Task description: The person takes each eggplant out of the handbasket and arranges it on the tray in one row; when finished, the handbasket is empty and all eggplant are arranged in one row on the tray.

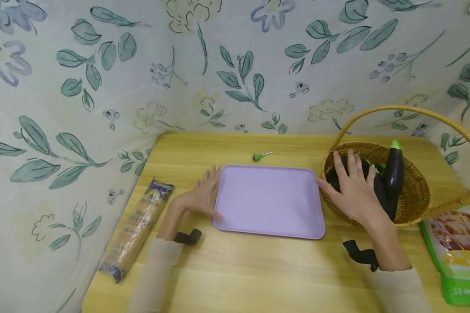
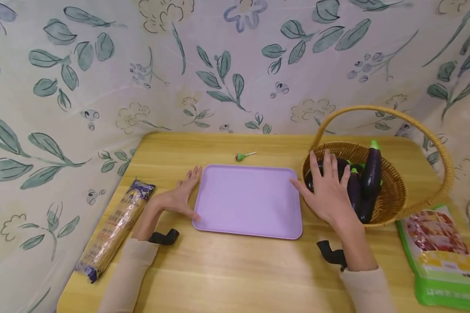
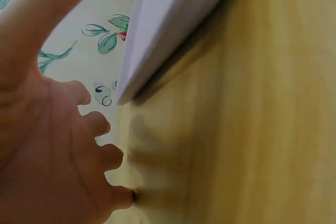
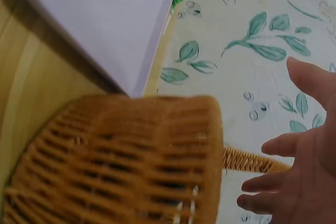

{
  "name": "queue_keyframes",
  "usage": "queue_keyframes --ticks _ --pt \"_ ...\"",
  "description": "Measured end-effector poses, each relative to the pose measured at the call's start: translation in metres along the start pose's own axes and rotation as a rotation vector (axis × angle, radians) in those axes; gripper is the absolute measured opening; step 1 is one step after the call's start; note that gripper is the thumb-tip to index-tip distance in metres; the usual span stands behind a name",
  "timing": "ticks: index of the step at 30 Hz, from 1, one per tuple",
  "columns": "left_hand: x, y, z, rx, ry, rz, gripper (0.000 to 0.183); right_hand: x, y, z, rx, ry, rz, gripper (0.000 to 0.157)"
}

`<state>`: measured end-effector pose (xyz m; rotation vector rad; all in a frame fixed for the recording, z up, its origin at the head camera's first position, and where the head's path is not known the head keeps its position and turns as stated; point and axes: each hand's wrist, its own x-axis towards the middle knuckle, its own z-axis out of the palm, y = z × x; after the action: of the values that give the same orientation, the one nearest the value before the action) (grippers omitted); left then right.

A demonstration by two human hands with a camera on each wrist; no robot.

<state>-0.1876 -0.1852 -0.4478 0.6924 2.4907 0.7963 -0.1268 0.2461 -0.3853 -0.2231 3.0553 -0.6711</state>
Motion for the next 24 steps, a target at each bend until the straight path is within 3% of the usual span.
queue_keyframes --ticks 5,9,13,18,24 --pt "-0.004 -0.007 0.006 0.004 -0.044 -0.016 0.167 -0.01 0.024 -0.01 0.068 0.046 0.039 0.09" --pt "-0.004 -0.008 0.012 0.052 -0.057 -0.024 0.169 -0.02 0.043 -0.016 0.119 0.089 0.165 0.086" --pt "-0.003 -0.005 0.014 0.063 -0.067 -0.031 0.17 -0.034 0.057 -0.016 0.163 0.195 0.299 0.087" --pt "-0.004 -0.005 0.014 0.043 -0.076 -0.04 0.169 -0.044 0.063 -0.012 0.174 0.301 0.369 0.09" --pt "-0.005 -0.004 0.014 0.046 -0.068 -0.051 0.169 -0.047 0.067 -0.006 0.155 0.274 0.401 0.092"
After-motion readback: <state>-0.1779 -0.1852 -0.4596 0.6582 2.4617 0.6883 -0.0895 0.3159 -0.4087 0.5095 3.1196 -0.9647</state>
